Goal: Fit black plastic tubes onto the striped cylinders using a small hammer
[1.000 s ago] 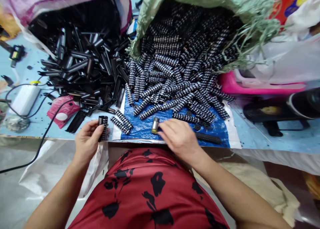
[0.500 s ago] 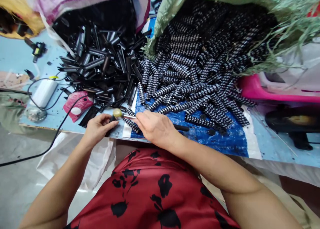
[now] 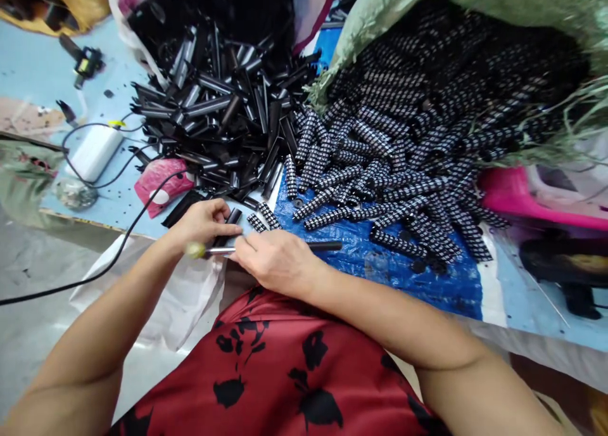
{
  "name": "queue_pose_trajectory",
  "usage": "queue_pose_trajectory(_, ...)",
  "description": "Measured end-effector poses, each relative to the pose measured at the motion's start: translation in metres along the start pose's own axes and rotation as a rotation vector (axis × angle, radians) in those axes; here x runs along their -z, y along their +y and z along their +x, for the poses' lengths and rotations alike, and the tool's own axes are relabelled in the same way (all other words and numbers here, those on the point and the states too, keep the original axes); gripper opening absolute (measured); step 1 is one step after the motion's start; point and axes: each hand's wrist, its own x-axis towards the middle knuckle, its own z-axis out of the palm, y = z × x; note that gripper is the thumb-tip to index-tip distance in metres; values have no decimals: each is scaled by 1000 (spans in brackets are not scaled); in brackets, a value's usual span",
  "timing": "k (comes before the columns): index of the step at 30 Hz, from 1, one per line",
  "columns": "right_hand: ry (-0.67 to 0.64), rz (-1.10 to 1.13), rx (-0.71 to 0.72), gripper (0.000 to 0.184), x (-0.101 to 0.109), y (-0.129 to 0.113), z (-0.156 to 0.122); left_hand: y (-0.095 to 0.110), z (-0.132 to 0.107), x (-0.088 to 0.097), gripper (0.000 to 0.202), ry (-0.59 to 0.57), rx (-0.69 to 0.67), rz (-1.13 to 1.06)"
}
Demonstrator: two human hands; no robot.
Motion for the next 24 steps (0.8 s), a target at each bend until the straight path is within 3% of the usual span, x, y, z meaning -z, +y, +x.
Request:
queue_pose_trajectory(3,-61,-1,20,33,1,-4,-9,9,2,-3,40,40,-3,114)
queue_pose_trajectory(7,85,66,8,23,21,14,-61,7,-28,9,26,114,-79,252)
queue_pose_trajectory(9,135,33,-95,21,32,29,-104,-8,-53,27,28,-9,-129,277)
queue_pose_trajectory(11,149,-125,-202,22,39,41,-147,-28,-75,45,31,-254,-103,272)
queue_pose_trajectory(12,142,-218,-253,22,40,47,-166,-37,-82,51,34,-277,-86,259)
queue_pose_trajectory(13,115,-303,-303,20,40,51,-180,-44,-87,55,38,-233,-84,241)
queue_pose_trajectory(15,69,-410,-382,17,40,56,-193,-50,-86,54,42,46,-110,290)
queue_pose_trajectory(17,74,-406,-425,20,39,56,-185,-47,-76,47,40,384,-125,484)
queue_pose_trajectory(19,125,-303,-414,23,37,51,-158,-42,-62,40,36,544,-77,739)
queue_pose_trajectory(22,109,-122,-312,26,29,40,-96,-36,-45,38,36,484,-9,960)
queue_pose_trajectory(24,-56,-114,-266,35,18,35,-53,-36,-40,41,36,450,-17,997)
